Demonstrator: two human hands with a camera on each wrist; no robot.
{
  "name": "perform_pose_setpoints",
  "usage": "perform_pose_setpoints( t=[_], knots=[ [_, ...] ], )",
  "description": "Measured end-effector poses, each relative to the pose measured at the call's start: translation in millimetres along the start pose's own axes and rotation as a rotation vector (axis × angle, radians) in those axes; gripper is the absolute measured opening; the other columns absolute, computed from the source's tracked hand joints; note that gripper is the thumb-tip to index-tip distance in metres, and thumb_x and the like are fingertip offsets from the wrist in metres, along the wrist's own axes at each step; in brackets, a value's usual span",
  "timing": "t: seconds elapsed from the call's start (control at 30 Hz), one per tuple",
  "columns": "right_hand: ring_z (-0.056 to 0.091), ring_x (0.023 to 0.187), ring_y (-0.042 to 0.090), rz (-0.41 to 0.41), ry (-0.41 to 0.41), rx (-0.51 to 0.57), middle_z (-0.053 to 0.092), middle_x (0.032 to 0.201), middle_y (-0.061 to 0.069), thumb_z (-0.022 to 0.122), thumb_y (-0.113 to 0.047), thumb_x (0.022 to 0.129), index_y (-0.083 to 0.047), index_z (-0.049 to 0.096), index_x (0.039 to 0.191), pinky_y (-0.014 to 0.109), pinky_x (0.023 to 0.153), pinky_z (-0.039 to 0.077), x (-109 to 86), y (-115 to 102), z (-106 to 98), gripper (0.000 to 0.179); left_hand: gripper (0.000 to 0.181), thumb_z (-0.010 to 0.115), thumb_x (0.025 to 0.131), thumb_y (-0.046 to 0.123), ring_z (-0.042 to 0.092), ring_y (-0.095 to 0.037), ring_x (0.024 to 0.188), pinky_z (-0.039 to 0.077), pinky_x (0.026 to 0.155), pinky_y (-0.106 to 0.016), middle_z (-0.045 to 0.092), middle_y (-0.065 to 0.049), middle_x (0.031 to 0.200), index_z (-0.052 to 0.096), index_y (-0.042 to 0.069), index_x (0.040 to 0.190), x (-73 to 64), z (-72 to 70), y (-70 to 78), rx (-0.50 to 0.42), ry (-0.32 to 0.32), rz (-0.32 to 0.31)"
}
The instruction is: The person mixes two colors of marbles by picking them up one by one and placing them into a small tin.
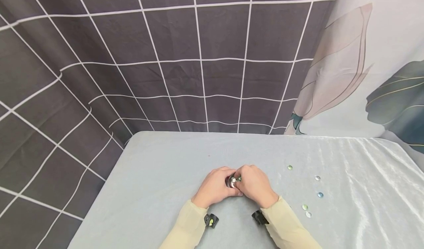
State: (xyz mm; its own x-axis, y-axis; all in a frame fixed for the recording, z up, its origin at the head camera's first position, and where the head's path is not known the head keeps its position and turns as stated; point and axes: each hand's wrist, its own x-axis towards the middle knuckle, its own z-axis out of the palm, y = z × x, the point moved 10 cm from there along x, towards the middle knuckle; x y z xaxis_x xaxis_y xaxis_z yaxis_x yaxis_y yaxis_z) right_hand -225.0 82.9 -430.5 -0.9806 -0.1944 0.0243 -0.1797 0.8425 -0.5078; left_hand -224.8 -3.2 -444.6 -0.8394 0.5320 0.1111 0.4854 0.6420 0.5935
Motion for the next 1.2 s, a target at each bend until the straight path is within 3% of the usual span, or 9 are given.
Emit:
perform_pose_setpoints(
  t=[0.4, 0.63, 1.2],
  knots=[
    [0.065, 0.071, 0.019, 0.006, -0.002, -0.025, 0.073, 0.083, 0.004, 0.08, -0.008, 0.075, -0.011, 0.078, 0.085, 0.039, 0.06, 0.054, -2.9, -2.3, -2.7, 0.011, 0.056, 0.09, 0.073, 0.038, 0.064, -0.006, 0.102, 0.049, 0.095, -0.03, 0.071, 0.009, 0.112, 0.072, 0.021, 0.123, -0.8, -0.4, -0.7, -0.022, 0.0, -0.008],
    [0.059, 0.065, 0.015, -0.009, 0.02, -0.024, 0.072, 0.08, 0.002, 0.079, -0.009, 0.076, -0.011, 0.078, 0.085, 0.038, 0.056, 0.051, -5.9, -5.1, -6.8, 0.009, 0.058, 0.09, 0.073, 0.038, 0.064, -0.007, 0.102, 0.049, 0.095, -0.029, 0.071, 0.008, 0.112, 0.071, 0.02, 0.125, -1.3, -0.6, -0.8, -0.016, 0.0, -0.012],
    [0.063, 0.071, 0.015, 0.004, 0.043, -0.025, 0.073, 0.084, 0.0, 0.08, -0.014, 0.081, -0.011, 0.079, 0.089, 0.036, 0.06, 0.052, -14.0, -5.9, -16.6, 0.008, 0.058, 0.089, 0.075, 0.039, 0.063, -0.009, 0.109, 0.048, 0.098, -0.031, 0.069, 0.008, 0.118, 0.071, 0.02, 0.126, -1.0, 0.7, -1.9, -0.019, -0.015, -0.031]
  ],
)
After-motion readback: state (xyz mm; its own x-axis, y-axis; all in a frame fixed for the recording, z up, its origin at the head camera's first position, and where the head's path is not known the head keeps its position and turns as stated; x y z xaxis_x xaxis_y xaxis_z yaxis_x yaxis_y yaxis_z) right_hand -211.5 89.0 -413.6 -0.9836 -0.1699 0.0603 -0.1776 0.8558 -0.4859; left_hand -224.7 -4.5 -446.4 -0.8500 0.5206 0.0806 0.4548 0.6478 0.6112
